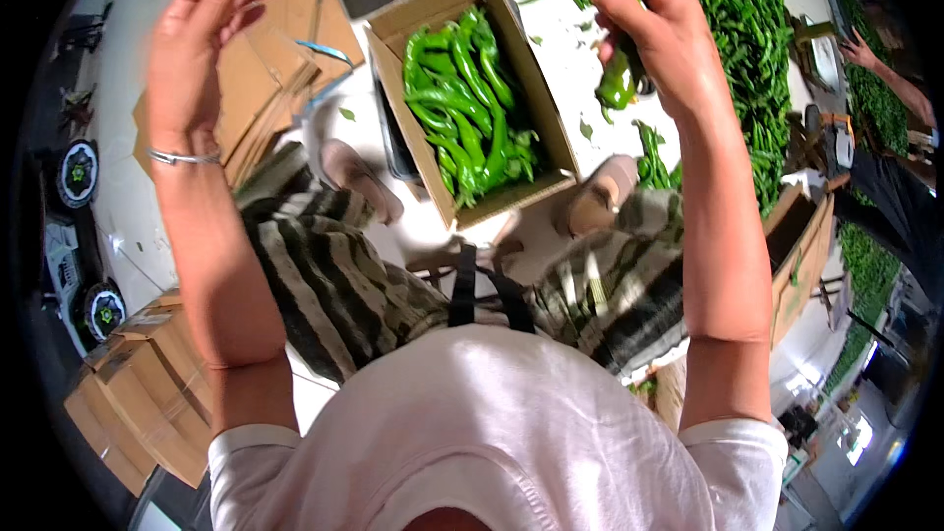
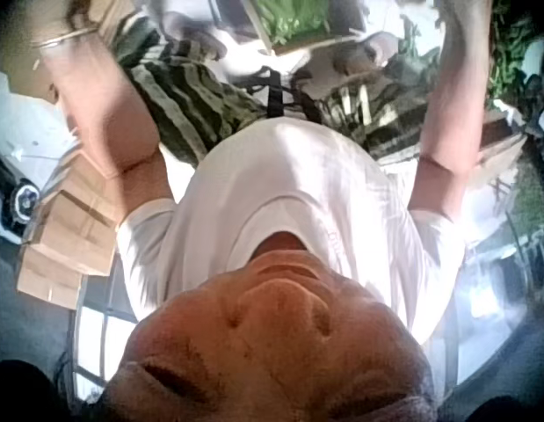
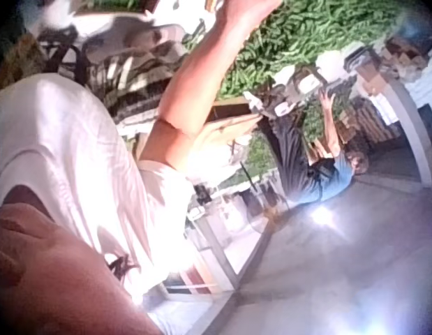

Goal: The person packs green peppers into a cardboard box, weighs them on a scale, seals the box with a tape dispenser, and stacks the box on a pile of other boxes.

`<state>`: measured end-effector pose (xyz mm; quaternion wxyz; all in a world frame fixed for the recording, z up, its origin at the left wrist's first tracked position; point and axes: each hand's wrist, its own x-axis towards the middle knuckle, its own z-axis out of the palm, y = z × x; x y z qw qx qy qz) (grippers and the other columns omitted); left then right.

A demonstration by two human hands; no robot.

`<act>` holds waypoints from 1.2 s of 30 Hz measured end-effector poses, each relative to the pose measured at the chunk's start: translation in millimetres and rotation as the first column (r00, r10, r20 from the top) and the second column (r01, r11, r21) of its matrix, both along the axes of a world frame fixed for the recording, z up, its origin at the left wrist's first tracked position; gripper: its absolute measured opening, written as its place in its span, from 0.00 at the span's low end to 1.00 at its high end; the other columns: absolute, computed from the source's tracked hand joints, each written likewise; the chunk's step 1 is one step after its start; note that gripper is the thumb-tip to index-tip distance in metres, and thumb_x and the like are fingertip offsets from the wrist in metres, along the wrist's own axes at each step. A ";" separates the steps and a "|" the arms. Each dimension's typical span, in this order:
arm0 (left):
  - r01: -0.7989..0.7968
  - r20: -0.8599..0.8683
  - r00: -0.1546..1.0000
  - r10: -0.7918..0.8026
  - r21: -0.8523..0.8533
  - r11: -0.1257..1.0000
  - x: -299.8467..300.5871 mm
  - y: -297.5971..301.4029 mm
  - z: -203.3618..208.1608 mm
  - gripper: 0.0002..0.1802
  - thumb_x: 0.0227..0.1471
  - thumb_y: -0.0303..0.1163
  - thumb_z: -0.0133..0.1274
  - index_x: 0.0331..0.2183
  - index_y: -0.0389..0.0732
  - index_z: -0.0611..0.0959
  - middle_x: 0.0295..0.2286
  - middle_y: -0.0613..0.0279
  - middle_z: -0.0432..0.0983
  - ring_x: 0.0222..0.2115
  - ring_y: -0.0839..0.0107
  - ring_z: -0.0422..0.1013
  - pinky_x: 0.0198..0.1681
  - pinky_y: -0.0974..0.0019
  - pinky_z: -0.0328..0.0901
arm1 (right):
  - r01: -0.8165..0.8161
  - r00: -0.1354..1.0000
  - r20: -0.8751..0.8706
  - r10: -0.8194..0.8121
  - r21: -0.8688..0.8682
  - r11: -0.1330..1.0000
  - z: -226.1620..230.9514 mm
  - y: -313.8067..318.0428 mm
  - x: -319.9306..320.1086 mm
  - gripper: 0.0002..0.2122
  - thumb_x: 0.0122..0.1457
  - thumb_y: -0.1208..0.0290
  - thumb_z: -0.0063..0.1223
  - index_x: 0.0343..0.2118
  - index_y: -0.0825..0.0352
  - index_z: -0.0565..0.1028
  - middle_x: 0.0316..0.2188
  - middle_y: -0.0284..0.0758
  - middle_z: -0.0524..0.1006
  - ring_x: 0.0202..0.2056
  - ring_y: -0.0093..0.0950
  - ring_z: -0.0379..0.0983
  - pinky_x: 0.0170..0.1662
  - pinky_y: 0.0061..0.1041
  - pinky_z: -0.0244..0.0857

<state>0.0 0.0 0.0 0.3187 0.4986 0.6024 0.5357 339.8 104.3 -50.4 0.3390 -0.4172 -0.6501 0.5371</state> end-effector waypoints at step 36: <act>-0.181 0.277 0.944 0.181 -0.028 0.983 -0.8 -9.1 -36.8 0.22 0.58 0.40 0.48 0.51 0.39 0.73 0.46 0.60 0.73 0.43 0.76 0.70 0.45 0.74 0.62 | -0.249 0.918 0.376 0.123 0.306 0.919 -18.9 -30.5 -2.8 0.10 0.55 0.65 0.55 0.33 0.66 0.76 0.23 0.38 0.77 0.26 0.31 0.74 0.33 0.28 0.67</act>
